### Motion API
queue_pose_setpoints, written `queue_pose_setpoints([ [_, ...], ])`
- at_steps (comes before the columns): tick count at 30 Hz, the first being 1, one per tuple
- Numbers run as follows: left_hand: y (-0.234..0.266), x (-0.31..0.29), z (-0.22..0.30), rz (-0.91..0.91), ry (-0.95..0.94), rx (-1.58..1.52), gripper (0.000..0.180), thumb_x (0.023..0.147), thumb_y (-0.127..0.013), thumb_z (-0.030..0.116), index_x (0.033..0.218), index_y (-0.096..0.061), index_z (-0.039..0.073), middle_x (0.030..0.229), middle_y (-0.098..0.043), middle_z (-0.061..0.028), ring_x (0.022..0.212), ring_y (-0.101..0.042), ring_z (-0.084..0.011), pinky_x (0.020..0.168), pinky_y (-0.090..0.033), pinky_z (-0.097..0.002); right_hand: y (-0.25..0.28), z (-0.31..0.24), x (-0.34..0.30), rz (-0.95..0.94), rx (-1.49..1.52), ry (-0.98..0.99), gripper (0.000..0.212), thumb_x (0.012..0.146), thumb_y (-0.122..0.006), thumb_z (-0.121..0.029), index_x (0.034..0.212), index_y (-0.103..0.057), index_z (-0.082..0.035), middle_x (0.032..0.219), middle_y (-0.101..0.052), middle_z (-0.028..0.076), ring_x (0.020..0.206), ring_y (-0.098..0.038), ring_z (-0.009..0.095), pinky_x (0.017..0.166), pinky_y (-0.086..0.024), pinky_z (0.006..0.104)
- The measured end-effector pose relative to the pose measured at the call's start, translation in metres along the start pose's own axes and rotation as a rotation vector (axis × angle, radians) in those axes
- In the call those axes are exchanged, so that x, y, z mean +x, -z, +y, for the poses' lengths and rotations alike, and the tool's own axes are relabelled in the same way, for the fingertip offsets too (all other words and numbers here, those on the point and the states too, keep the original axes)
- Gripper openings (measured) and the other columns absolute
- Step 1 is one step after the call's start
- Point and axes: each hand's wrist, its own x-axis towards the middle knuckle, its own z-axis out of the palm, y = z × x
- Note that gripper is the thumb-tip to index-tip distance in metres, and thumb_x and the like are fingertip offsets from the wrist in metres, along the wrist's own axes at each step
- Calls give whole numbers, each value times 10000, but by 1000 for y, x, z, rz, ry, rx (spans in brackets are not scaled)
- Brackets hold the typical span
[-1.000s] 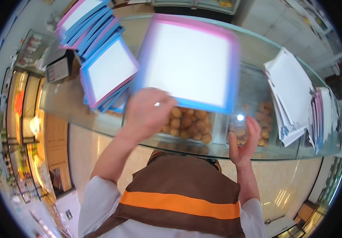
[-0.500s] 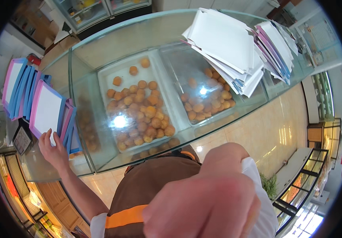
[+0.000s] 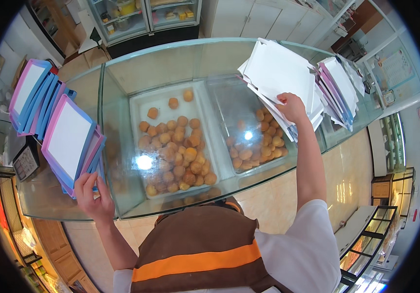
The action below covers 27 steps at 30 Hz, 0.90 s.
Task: The person repeatedly folds flat, colored cardboard inserts into box shapes and places them on a glass display counter. The person handles the inserts one at a time, folding the sides and stacking the finished boxes.
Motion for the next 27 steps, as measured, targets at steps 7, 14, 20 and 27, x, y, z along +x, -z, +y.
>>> queue_pose_setpoints([
  [7, -9, -7, 11, -78, 41, -97, 160, 866, -695, -65, 1019, -700, -18, 971, -654, -141, 862, -640, -293, 763, -511, -371, 1, 10, 5, -73, 163, -7, 271, 813, -778, -261, 1026, -807, -95, 996, -761, 128, 916, -721, 278, 846, -567, 381],
  [14, -9, -22, 22, -198, 55, -166, 128, 853, -699, -53, 967, -681, 3, 938, -656, -159, 843, -644, -318, 740, -512, -384, -3, 15, 1, -32, 173, 9, 258, 843, -753, -258, 1017, -800, -73, 953, -760, 143, 882, -721, 298, 823, -569, 383],
  [20, 20, -109, 29, -519, 178, -370, 100, 837, -723, -13, 921, -685, 25, 818, -655, -136, 747, -648, -305, 693, -518, -372, -18, 23, 4, 19, 164, -15, 229, 885, -687, -254, 1013, -799, -101, 991, -763, 113, 932, -716, 314, 847, -563, 415],
  [27, 50, -235, 2, -808, 1199, -423, 107, 836, -797, 37, 917, -745, -7, 867, -736, -52, 782, -667, -139, 692, -521, -303, -11, 10, -7, 52, 131, 53, 251, 877, -688, -234, 1037, -793, -72, 1037, -753, 134, 946, -715, 317, 860, -563, 407],
])
